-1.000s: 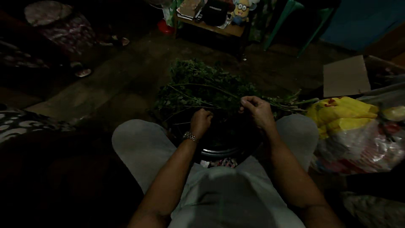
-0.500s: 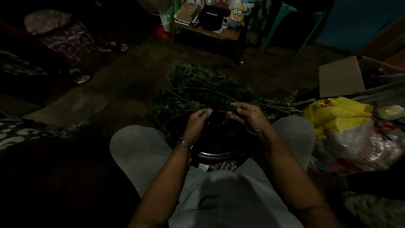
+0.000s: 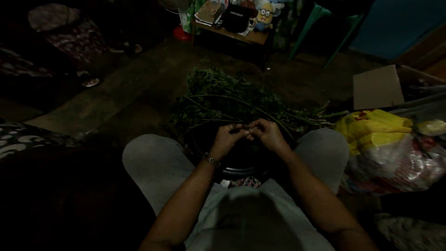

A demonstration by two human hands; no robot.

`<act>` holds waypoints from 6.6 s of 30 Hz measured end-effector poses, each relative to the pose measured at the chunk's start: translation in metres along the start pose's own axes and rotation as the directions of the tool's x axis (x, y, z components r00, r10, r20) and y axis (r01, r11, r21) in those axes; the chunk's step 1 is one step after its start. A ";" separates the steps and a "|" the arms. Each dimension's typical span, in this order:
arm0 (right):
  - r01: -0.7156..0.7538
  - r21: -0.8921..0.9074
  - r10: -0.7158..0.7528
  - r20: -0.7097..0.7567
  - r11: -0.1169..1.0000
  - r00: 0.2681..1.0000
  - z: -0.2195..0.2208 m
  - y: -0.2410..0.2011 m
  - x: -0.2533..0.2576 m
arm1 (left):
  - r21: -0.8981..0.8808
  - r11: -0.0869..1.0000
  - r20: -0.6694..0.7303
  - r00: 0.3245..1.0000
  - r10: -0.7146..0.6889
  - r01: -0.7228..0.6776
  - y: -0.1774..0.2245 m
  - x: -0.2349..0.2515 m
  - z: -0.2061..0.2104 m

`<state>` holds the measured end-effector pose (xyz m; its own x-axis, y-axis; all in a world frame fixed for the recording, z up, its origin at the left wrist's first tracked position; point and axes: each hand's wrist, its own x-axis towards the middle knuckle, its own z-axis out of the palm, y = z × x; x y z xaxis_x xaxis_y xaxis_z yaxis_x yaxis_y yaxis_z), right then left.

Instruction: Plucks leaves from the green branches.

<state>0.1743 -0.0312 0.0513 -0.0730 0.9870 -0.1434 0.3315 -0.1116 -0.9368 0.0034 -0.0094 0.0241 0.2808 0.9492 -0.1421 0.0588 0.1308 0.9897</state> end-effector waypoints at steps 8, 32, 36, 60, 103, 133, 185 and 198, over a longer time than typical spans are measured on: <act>-0.083 0.108 0.076 0.064 0.991 0.995 -0.003 0.000 0.001 | 0.044 0.999 -0.065 0.998 -0.012 0.015 -0.007 0.004 -0.002; -0.118 0.009 0.118 0.007 0.993 0.993 -0.016 -0.007 0.000 | 0.098 0.994 -0.013 0.999 -0.042 0.043 0.000 0.005 -0.016; -0.060 -0.063 0.062 0.028 0.996 0.998 -0.009 -0.003 0.001 | 0.091 0.994 0.056 0.996 -0.064 0.058 0.002 0.002 -0.010; -0.006 -0.240 0.000 -0.027 0.971 1.000 -0.023 -0.001 0.000 | 0.206 0.976 -0.059 0.996 -0.066 0.077 -0.005 0.009 -0.015; 0.202 -0.117 -0.215 -0.115 0.972 0.970 -0.017 0.013 0.004 | 0.093 0.992 0.088 0.994 0.073 -0.081 0.003 -0.009 0.004; 0.060 0.015 -0.060 0.025 0.998 0.998 -0.009 0.004 -0.004 | -0.229 0.960 -0.146 0.981 0.130 -0.161 -0.014 0.000 0.002; -0.037 -0.150 0.046 0.057 0.988 0.997 -0.025 -0.003 -0.005 | -0.212 0.971 -0.175 0.982 0.070 -0.107 -0.010 0.000 -0.003; 0.009 0.092 -0.017 0.080 0.996 0.997 -0.026 0.005 -0.002 | -0.285 0.943 -0.181 0.976 0.121 -0.170 -0.011 0.001 -0.004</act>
<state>0.2004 -0.0309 0.0555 -0.1540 0.9762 -0.1529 0.2427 -0.1126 -0.9636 -0.0008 -0.0092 0.0134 0.1074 0.9941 -0.0155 -0.2658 0.0437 0.9630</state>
